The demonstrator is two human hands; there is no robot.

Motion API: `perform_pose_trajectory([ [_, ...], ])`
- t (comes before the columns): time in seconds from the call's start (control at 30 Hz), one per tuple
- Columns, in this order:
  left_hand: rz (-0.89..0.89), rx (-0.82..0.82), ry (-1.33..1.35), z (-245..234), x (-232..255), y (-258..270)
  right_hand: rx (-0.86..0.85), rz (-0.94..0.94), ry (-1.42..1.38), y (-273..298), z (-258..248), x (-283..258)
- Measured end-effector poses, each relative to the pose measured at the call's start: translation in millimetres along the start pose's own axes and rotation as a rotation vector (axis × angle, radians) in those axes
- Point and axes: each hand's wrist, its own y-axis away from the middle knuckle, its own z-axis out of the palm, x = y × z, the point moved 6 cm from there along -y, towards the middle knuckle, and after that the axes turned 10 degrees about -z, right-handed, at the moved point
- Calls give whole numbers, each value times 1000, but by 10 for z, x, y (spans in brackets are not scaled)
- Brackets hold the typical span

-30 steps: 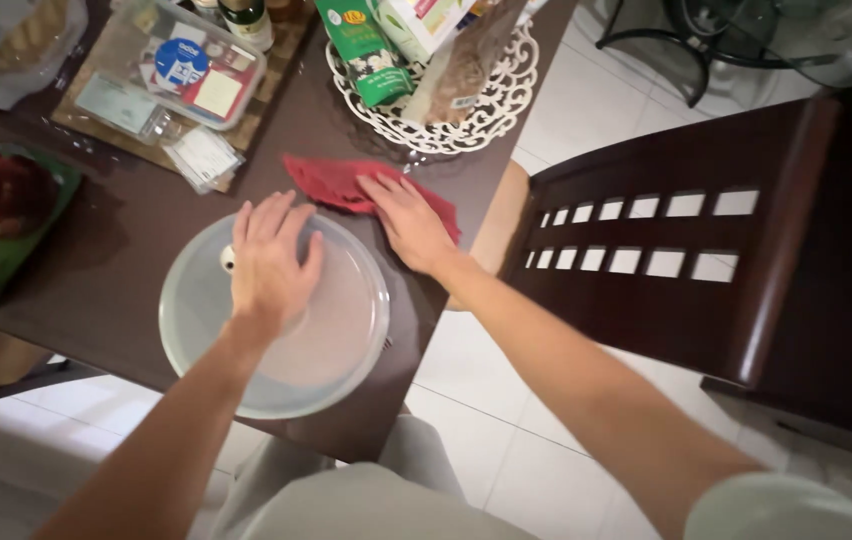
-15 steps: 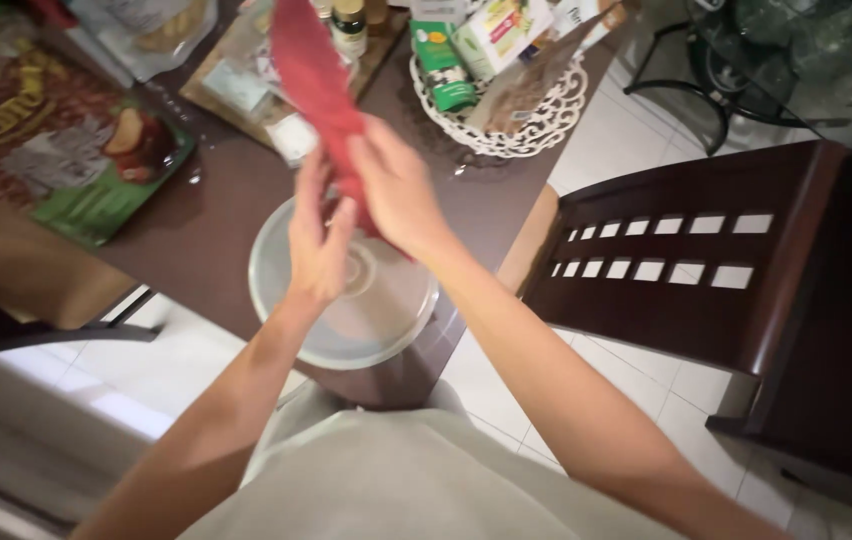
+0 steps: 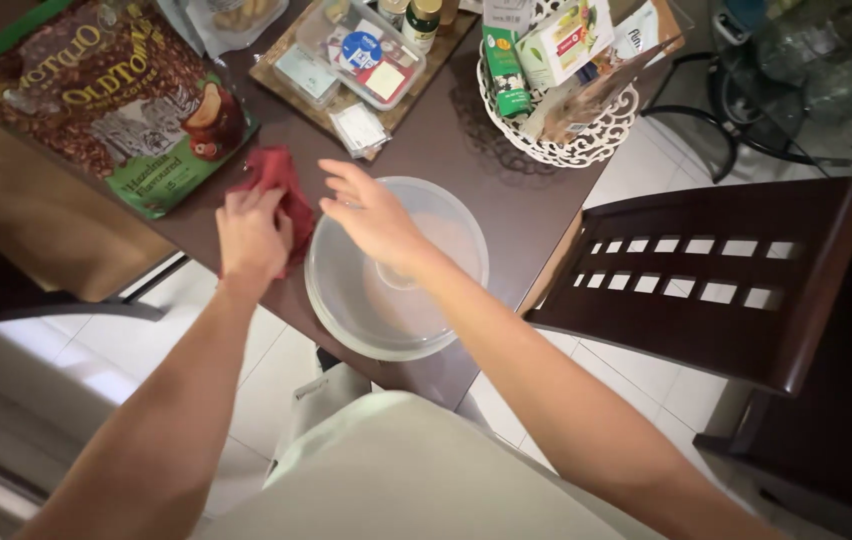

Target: The person wipes a dark wooden dining table with a red cloth, moving around items such as bananas, jars, and packaged snacks to reach different areas. The person repeatedly wipes the same sections and edges of the table throughout the clip.

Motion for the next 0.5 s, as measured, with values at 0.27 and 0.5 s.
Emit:
perform_pose_trajectory([
  [0.27, 212, -310, -11, -56, 499, -139, 79, 35, 177, 43, -89, 106],
  [0.5, 237, -62, 37, -791, 37, 800, -47, -15, 457, 10, 148, -139],
])
